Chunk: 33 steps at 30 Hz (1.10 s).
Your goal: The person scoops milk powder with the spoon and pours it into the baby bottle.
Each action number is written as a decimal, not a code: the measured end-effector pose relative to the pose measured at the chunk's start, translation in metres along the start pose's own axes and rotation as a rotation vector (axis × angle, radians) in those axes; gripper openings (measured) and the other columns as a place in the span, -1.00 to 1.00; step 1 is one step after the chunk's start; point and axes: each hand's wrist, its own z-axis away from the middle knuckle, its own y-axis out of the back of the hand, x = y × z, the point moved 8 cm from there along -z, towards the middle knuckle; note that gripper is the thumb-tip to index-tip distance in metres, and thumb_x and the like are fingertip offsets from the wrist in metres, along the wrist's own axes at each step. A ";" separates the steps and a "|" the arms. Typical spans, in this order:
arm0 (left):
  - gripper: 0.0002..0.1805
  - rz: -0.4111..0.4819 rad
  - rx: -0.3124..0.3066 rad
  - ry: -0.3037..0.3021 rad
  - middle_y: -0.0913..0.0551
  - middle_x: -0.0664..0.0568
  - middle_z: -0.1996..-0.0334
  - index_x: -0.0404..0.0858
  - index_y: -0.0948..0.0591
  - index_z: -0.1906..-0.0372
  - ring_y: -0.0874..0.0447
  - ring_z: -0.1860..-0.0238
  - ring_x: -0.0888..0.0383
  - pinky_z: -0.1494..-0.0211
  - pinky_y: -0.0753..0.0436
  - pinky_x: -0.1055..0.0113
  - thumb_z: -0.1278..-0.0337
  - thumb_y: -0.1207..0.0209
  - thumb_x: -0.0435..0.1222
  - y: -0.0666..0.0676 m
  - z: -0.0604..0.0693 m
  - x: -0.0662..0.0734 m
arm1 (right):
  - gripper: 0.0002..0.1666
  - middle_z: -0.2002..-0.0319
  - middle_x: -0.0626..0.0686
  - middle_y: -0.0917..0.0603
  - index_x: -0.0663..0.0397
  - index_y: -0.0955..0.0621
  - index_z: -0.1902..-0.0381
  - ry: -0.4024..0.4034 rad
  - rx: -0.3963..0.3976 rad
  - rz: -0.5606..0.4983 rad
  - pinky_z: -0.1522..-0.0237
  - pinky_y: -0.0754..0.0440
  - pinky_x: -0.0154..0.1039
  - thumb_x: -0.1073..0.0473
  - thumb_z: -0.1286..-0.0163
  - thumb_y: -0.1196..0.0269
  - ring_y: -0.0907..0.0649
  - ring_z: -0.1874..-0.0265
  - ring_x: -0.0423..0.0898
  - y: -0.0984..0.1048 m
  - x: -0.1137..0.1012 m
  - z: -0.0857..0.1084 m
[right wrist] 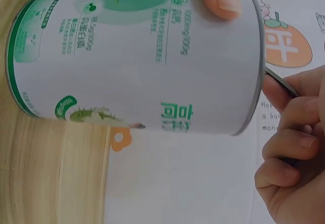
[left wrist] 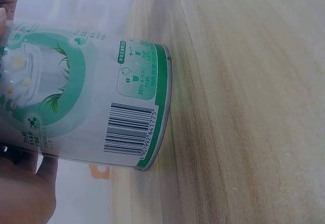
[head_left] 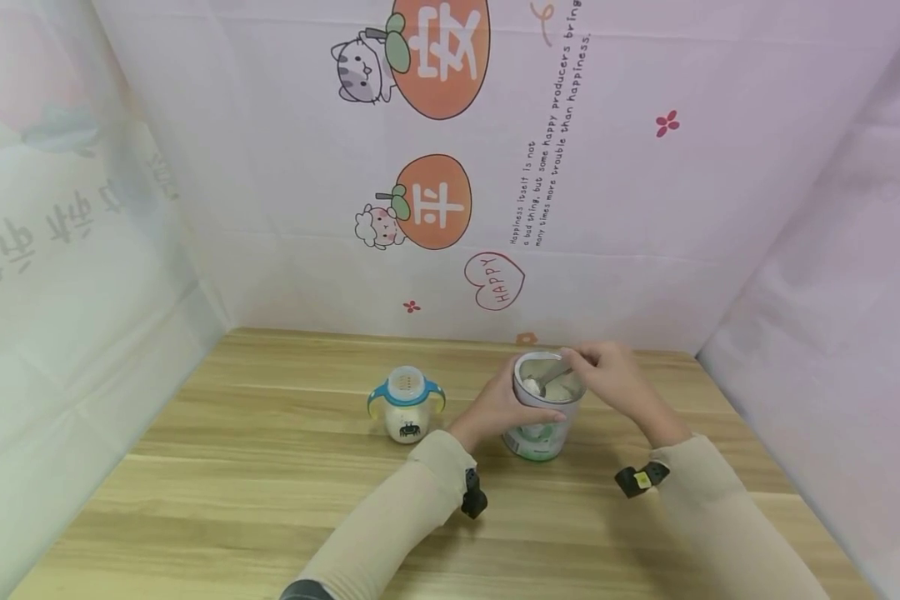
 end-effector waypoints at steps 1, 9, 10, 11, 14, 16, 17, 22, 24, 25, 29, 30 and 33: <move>0.02 0.000 0.000 0.001 -0.50 0.31 -0.17 0.11 -0.23 -0.45 -0.52 -0.13 0.31 -0.22 -0.49 0.22 0.12 -0.58 -0.10 0.000 0.000 0.000 | -0.57 0.23 0.21 -0.76 0.33 -0.73 0.08 -0.004 0.011 -0.009 0.22 -0.69 0.03 0.04 -0.58 -0.12 -0.72 0.25 0.08 0.002 0.002 0.001; 0.00 0.000 0.014 -0.011 -0.49 0.32 -0.18 0.15 -0.26 -0.42 -0.51 -0.14 0.31 -0.24 -0.46 0.20 0.15 -0.59 -0.09 0.000 -0.001 0.000 | -0.57 0.25 0.19 -0.77 0.30 -0.75 0.16 -0.003 0.081 -0.020 0.41 -0.52 -0.24 0.03 -0.58 -0.13 -0.58 0.45 -0.03 0.014 0.004 0.004; 0.00 -0.001 0.013 -0.013 -0.48 0.32 -0.19 0.15 -0.26 -0.42 -0.51 -0.15 0.31 -0.25 -0.46 0.19 0.15 -0.59 -0.09 0.000 -0.001 0.000 | -0.56 0.25 0.19 -0.77 0.29 -0.76 0.16 -0.006 0.087 -0.020 0.39 -0.53 -0.25 0.03 -0.58 -0.13 -0.59 0.43 -0.03 0.015 0.005 0.005; 0.00 0.001 0.012 -0.015 -0.48 0.32 -0.19 0.14 -0.26 -0.42 -0.51 -0.15 0.31 -0.25 -0.46 0.19 0.14 -0.59 -0.09 0.000 -0.001 0.000 | -0.56 0.25 0.18 -0.77 0.27 -0.76 0.17 -0.015 0.092 -0.027 0.37 -0.53 -0.25 0.02 -0.58 -0.12 -0.60 0.41 -0.01 0.015 0.006 0.005; 0.00 -0.003 0.015 -0.015 -0.47 0.32 -0.20 0.16 -0.26 -0.42 -0.50 -0.16 0.31 -0.27 -0.45 0.16 0.15 -0.59 -0.08 0.000 -0.001 0.000 | -0.56 0.22 0.17 -0.77 0.23 -0.77 0.18 -0.046 0.110 -0.044 0.36 -0.50 -0.24 -0.01 -0.58 -0.12 -0.57 0.41 -0.02 0.017 0.010 0.007; 0.01 -0.008 0.018 -0.016 -0.47 0.33 -0.21 0.17 -0.26 -0.42 -0.49 -0.18 0.30 -0.28 -0.44 0.14 0.16 -0.60 -0.08 0.001 -0.001 0.000 | -0.55 0.20 0.15 -0.77 0.22 -0.77 0.17 -0.072 0.124 -0.053 0.31 -0.50 -0.27 -0.02 -0.57 -0.12 -0.57 0.37 -0.10 0.018 0.014 0.008; 0.01 -0.012 0.021 -0.015 -0.46 0.33 -0.22 0.18 -0.26 -0.42 -0.48 -0.18 0.31 -0.28 -0.44 0.13 0.17 -0.60 -0.07 0.001 -0.001 0.000 | -0.55 0.24 0.14 -0.76 0.23 -0.77 0.16 -0.089 0.127 -0.070 0.36 -0.47 -0.27 -0.02 -0.57 -0.12 -0.52 0.41 -0.12 0.018 0.017 0.009; 0.02 -0.023 0.032 -0.012 -0.46 0.33 -0.22 0.21 -0.26 -0.42 -0.48 -0.19 0.31 -0.28 -0.43 0.14 0.19 -0.61 -0.07 0.001 -0.002 -0.001 | -0.47 0.57 0.06 -0.52 0.26 -0.74 0.09 -0.181 0.122 -0.136 0.54 -0.37 -0.26 -0.10 -0.57 -0.10 -0.37 0.58 -0.19 0.018 0.030 0.013; 0.03 -0.024 0.036 -0.010 -0.47 0.33 -0.21 0.21 -0.26 -0.41 -0.48 -0.18 0.31 -0.27 -0.43 0.15 0.21 -0.61 -0.08 0.001 -0.002 -0.001 | -0.44 0.48 0.12 -0.57 0.28 -0.73 0.07 -0.208 0.116 -0.164 0.46 -0.40 -0.21 -0.12 -0.58 -0.08 -0.42 0.50 -0.14 0.018 0.034 0.014; 0.03 -0.025 0.037 -0.007 -0.47 0.33 -0.21 0.21 -0.26 -0.41 -0.48 -0.18 0.31 -0.27 -0.43 0.15 0.21 -0.62 -0.08 0.001 -0.002 -0.001 | -0.43 0.41 0.17 -0.59 0.27 -0.73 0.07 -0.222 0.115 -0.175 0.40 -0.42 -0.17 -0.13 -0.58 -0.07 -0.43 0.44 -0.10 0.018 0.035 0.015; 0.04 -0.028 0.041 -0.007 -0.47 0.33 -0.21 0.21 -0.25 -0.42 -0.48 -0.18 0.31 -0.28 -0.43 0.14 0.21 -0.62 -0.08 0.001 -0.001 0.000 | -0.40 0.30 0.18 -0.63 0.32 -0.72 0.09 -0.246 0.114 -0.212 0.26 -0.41 -0.12 -0.14 -0.58 -0.06 -0.47 0.30 -0.08 0.017 0.039 0.016; 0.05 -0.030 0.040 -0.005 -0.47 0.33 -0.21 0.21 -0.25 -0.42 -0.48 -0.18 0.31 -0.28 -0.43 0.14 0.21 -0.62 -0.08 0.001 -0.001 0.000 | -0.39 0.42 0.15 -0.59 0.32 -0.72 0.11 -0.253 0.113 -0.220 0.33 -0.41 -0.13 -0.15 -0.57 -0.07 -0.45 0.39 -0.09 0.016 0.040 0.017; 0.05 -0.035 0.039 -0.007 -0.46 0.33 -0.21 0.21 -0.25 -0.42 -0.48 -0.18 0.32 -0.28 -0.43 0.13 0.23 -0.62 -0.07 0.001 0.000 0.001 | -0.38 0.65 -0.05 -0.44 0.33 -0.71 0.14 -0.261 0.112 -0.240 0.54 -0.36 -0.22 -0.17 -0.57 -0.08 -0.36 0.61 -0.15 0.015 0.042 0.016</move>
